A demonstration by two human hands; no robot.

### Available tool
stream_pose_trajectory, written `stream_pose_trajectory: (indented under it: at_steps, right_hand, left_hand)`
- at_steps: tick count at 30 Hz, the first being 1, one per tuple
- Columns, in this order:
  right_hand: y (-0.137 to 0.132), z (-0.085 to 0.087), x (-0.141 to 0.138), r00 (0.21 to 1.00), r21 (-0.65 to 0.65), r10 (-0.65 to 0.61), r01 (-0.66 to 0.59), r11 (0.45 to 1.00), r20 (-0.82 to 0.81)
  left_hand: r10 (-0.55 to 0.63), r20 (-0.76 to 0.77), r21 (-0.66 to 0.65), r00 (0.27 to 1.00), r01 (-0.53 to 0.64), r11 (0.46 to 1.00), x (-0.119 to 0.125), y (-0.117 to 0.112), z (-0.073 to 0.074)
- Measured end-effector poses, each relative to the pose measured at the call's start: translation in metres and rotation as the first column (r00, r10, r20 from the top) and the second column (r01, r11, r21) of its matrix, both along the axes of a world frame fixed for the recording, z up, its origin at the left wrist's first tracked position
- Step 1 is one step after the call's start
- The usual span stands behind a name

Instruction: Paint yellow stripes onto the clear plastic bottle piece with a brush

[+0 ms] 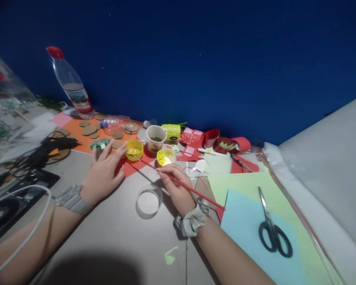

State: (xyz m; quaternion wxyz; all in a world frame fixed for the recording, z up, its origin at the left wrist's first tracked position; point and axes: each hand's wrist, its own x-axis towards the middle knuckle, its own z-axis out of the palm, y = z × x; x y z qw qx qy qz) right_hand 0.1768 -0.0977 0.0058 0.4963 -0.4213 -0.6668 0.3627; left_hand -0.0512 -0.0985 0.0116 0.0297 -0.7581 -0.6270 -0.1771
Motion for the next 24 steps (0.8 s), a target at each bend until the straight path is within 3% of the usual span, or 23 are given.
stream_pose_trajectory:
  at_steps: [11,18,24]
  right_hand:
    - [-0.0035,0.0027,0.0008,0.996,0.051,-0.079,0.077,0.996,0.041]
    - [-0.0043,0.0013,-0.001,0.992,0.11,-0.024,0.01,0.994,0.125]
    - [-0.0059,0.0038,-0.0005,0.983,0.143,-0.136,0.118,0.983,0.123]
  left_hand:
    - [-0.005,0.006,-0.003,1.0,0.005,1.0,-0.0007,0.0008,-0.0012]
    - [-0.006,0.006,0.007,1.0,0.006,1.0,-0.0001,0.0001,-0.0018]
    - [-0.005,-0.01,0.019,1.0,0.005,1.0,0.0005,-0.0005,-0.0013]
